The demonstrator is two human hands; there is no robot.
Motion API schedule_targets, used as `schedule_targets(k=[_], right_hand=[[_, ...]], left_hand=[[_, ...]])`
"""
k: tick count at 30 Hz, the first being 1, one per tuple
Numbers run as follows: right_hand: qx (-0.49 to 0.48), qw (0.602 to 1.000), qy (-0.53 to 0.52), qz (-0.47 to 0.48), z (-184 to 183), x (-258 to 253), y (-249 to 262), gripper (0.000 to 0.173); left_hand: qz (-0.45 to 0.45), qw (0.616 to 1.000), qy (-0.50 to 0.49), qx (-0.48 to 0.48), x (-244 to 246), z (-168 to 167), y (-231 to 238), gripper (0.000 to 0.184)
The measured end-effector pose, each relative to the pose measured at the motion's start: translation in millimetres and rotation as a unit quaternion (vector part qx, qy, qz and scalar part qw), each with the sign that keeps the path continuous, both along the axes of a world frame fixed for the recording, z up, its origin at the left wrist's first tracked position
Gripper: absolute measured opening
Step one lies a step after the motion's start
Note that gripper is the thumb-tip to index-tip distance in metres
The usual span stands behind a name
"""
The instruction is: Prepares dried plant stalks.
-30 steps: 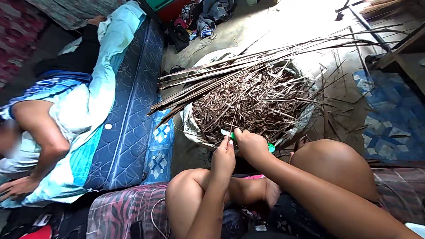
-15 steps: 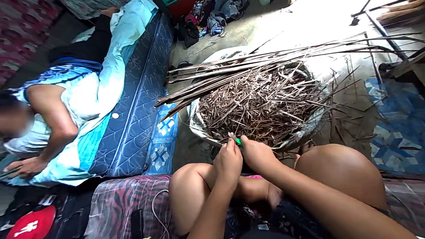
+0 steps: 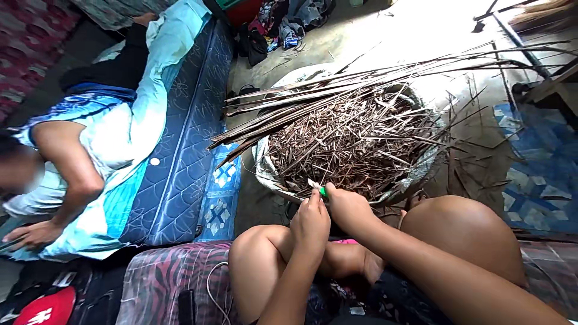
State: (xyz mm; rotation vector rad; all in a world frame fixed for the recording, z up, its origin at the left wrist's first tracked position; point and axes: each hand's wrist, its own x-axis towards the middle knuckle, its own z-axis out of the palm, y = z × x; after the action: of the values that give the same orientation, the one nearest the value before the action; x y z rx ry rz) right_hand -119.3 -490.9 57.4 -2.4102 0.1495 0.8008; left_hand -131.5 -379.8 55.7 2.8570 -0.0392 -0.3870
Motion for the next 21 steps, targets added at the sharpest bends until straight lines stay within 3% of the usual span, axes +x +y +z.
schedule_targets(k=[6, 11, 16, 21], right_hand=[[-0.038, 0.997, 0.008, -0.063, -5, 23, -32, 0.035], [0.007, 1.000, -0.012, -0.004, 6, 4, -15, 0.031], [-0.048, 0.997, -0.058, 0.016, 4, 7, -20, 0.032], [-0.080, 0.989, -0.124, -0.002, 4, -1, -14, 0.029]], left_hand=[[-0.007, 0.999, -0.021, -0.037, -4, 4, 8, 0.043], [-0.005, 0.998, -0.013, -0.061, -1, 10, 10, 0.042], [-0.012, 0.992, 0.017, -0.124, 1, 17, 16, 0.043], [-0.008, 0.996, 0.012, -0.090, -1, 26, 13, 0.043]])
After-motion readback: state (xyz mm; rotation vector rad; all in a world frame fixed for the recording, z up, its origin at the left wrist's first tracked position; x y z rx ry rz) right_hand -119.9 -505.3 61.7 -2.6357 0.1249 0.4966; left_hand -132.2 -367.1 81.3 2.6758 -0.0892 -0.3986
